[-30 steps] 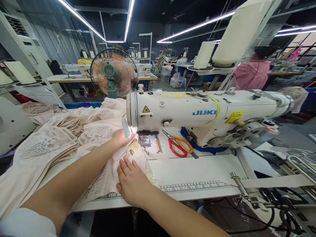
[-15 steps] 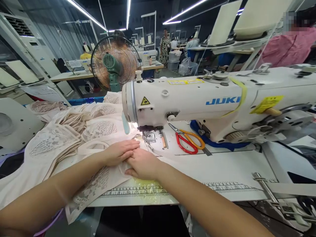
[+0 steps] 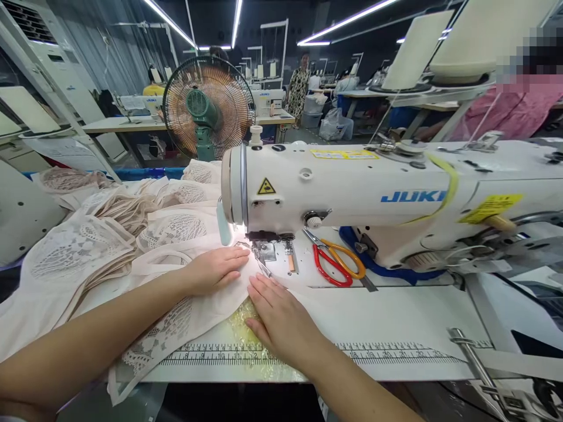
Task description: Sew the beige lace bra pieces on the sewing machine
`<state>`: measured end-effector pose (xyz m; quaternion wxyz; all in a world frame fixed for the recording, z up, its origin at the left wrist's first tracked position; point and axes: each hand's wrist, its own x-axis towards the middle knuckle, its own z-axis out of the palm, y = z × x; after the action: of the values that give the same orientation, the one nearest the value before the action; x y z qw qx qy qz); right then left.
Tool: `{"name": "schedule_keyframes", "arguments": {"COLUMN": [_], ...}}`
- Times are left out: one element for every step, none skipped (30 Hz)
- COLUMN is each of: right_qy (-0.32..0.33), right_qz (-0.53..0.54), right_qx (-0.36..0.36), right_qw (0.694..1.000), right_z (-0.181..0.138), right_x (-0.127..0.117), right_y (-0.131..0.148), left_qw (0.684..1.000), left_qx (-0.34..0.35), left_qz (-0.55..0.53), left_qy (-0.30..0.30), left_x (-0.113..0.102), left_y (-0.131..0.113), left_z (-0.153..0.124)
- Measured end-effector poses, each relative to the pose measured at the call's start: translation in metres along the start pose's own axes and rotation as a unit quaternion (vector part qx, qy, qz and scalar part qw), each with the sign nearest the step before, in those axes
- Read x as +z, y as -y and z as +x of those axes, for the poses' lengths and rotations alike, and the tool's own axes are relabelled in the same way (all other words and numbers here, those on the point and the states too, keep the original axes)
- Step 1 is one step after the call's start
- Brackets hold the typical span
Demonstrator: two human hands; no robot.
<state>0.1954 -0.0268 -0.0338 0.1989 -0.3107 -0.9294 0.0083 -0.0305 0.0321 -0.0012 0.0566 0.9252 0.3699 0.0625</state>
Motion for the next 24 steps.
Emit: {"name": "schedule_keyframes", "arguments": {"right_qy": [-0.001,-0.001,0.001,0.003,0.005,0.007,0.009,0.011,0.013,0.015,0.017,0.017,0.017,0.015,0.013,0.011,0.009,0.007,0.004,0.001,-0.002,-0.005,-0.006,-0.006], "right_qz": [0.000,0.000,0.000,-0.001,-0.002,-0.004,-0.006,-0.009,-0.012,-0.016,-0.018,-0.020,-0.019,-0.017,-0.012,-0.007,-0.002,0.002,0.006,0.008,0.010,0.011,0.012,0.012], "right_qx": [0.005,0.008,0.009,0.008,0.007,0.004,0.002,0.000,-0.001,-0.002,-0.002,-0.002,-0.001,0.000,0.001,0.002,0.002,0.002,0.002,0.002,0.002,0.001,0.001,0.000], "right_qw": [1.000,1.000,1.000,1.000,1.000,1.000,1.000,1.000,1.000,1.000,1.000,1.000,1.000,1.000,1.000,1.000,1.000,1.000,1.000,1.000,1.000,1.000,1.000,1.000], "right_z": [0.0006,0.0010,0.0014,0.0016,0.0019,0.0021,0.0023,0.0025,0.0025,0.0025,0.0023,0.0020,0.0016,0.0012,0.0008,0.0004,0.0000,-0.0002,-0.0005,-0.0006,-0.0008,-0.0008,-0.0009,-0.0009], "right_x": [-0.0002,-0.0006,-0.0012,-0.0019,-0.0027,-0.0034,-0.0040,-0.0044,-0.0047,-0.0047,-0.0047,-0.0044,-0.0041,-0.0038,-0.0034,-0.0030,-0.0027,-0.0023,-0.0020,-0.0017,-0.0015,-0.0013,-0.0012,-0.0012], "right_y": [0.0000,0.0001,0.0002,0.0003,0.0005,0.0006,0.0006,0.0007,0.0007,0.0006,0.0004,0.0002,0.0000,-0.0003,-0.0006,-0.0008,-0.0011,-0.0013,-0.0014,-0.0015,-0.0015,-0.0015,-0.0015,-0.0014], "left_qw": [1.000,1.000,1.000,1.000,1.000,1.000,1.000,1.000,1.000,1.000,0.999,0.999,0.999,0.999,0.999,0.999,0.999,0.999,0.999,0.999,0.999,1.000,1.000,1.000], "left_qx": [0.000,0.001,0.002,0.004,0.005,0.007,0.008,0.009,0.010,0.011,0.012,0.013,0.014,0.016,0.017,0.017,0.017,0.017,0.017,0.017,0.017,0.017,0.016,0.016], "left_qz": [0.001,0.003,0.005,0.006,0.009,0.012,0.015,0.018,0.020,0.022,0.024,0.025,0.026,0.026,0.027,0.026,0.026,0.025,0.024,0.022,0.020,0.017,0.014,0.010], "left_qy": [0.000,-0.001,-0.002,-0.005,-0.008,-0.011,-0.013,-0.015,-0.017,-0.018,-0.020,-0.021,-0.023,-0.024,-0.025,-0.026,-0.026,-0.026,-0.026,-0.025,-0.023,-0.021,-0.017,-0.012], "left_x": [0.0006,0.0010,0.0015,0.0018,0.0022,0.0024,0.0026,0.0028,0.0030,0.0032,0.0034,0.0037,0.0040,0.0044,0.0048,0.0052,0.0055,0.0057,0.0057,0.0056,0.0053,0.0048,0.0041,0.0034], "left_y": [0.0005,0.0009,0.0012,0.0014,0.0014,0.0014,0.0014,0.0015,0.0015,0.0017,0.0020,0.0023,0.0027,0.0032,0.0036,0.0040,0.0044,0.0046,0.0049,0.0051,0.0052,0.0054,0.0056,0.0058], "left_z": [0.0004,0.0007,0.0010,0.0012,0.0014,0.0016,0.0018,0.0020,0.0021,0.0023,0.0024,0.0026,0.0027,0.0027,0.0028,0.0028,0.0029,0.0029,0.0030,0.0030,0.0031,0.0032,0.0033,0.0034]}}
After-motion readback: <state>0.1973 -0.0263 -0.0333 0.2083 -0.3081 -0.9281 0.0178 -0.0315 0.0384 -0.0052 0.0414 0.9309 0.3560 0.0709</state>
